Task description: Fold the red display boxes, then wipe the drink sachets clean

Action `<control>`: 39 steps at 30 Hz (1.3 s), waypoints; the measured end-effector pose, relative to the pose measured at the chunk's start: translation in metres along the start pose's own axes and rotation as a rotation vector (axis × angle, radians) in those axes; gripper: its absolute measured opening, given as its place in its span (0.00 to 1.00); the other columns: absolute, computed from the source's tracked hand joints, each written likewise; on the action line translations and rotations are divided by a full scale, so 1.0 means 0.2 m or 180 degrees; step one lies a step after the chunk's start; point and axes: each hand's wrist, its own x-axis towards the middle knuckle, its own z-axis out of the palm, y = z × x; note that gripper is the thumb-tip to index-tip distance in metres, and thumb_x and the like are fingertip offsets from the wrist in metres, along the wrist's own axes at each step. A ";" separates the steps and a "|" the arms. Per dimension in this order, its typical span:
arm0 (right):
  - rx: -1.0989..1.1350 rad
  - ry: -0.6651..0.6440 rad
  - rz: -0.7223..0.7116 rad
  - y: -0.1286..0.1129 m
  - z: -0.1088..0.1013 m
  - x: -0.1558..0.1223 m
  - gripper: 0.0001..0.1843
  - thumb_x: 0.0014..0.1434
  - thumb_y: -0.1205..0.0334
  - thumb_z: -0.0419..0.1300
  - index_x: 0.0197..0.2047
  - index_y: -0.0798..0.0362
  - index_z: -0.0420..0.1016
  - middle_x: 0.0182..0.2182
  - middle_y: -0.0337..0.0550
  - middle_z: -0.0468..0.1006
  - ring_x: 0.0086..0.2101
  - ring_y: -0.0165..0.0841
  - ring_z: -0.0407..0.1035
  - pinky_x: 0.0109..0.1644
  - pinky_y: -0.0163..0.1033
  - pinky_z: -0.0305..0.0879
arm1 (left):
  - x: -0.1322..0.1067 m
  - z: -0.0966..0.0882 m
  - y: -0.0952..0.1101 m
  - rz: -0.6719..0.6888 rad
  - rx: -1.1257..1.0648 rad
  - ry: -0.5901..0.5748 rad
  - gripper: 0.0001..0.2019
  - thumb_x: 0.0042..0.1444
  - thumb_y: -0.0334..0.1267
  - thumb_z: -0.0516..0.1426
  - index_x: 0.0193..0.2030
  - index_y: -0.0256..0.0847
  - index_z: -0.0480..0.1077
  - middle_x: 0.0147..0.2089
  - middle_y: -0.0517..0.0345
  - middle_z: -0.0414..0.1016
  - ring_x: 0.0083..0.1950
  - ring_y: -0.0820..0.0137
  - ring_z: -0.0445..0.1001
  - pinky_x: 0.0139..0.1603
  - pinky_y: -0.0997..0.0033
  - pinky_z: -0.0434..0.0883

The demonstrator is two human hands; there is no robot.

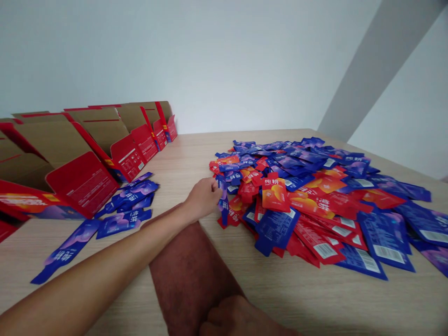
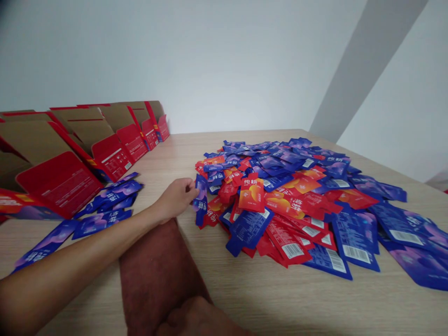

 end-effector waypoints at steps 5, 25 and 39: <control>-0.0036 0.0120 0.0140 -0.01 -0.01 -0.01 0.20 0.78 0.51 0.63 0.34 0.50 0.72 0.24 0.33 0.78 0.21 0.29 0.63 0.20 0.37 0.49 | -0.32 -0.24 -0.08 0.1111 0.1453 0.0011 0.11 0.70 0.27 0.50 0.51 0.37 0.73 0.63 0.38 0.80 0.65 0.52 0.80 0.66 0.47 0.77; -0.0169 0.0991 0.0397 -0.06 0.05 -0.06 0.21 0.75 0.52 0.65 0.30 0.48 0.68 0.21 0.31 0.74 0.20 0.29 0.62 0.23 0.40 0.51 | -0.89 -0.10 -0.45 0.1145 0.1619 -0.1207 0.30 0.81 0.41 0.43 0.86 0.53 0.45 0.87 0.51 0.44 0.87 0.58 0.48 0.81 0.41 0.62; -0.0548 0.1032 0.0018 -0.07 -0.02 -0.03 0.15 0.76 0.51 0.64 0.38 0.46 0.67 0.22 0.28 0.72 0.21 0.31 0.63 0.23 0.43 0.42 | -0.38 -0.35 -0.49 0.0326 0.2437 -0.0780 0.22 0.73 0.27 0.44 0.66 0.31 0.72 0.59 0.33 0.83 0.59 0.45 0.85 0.59 0.46 0.80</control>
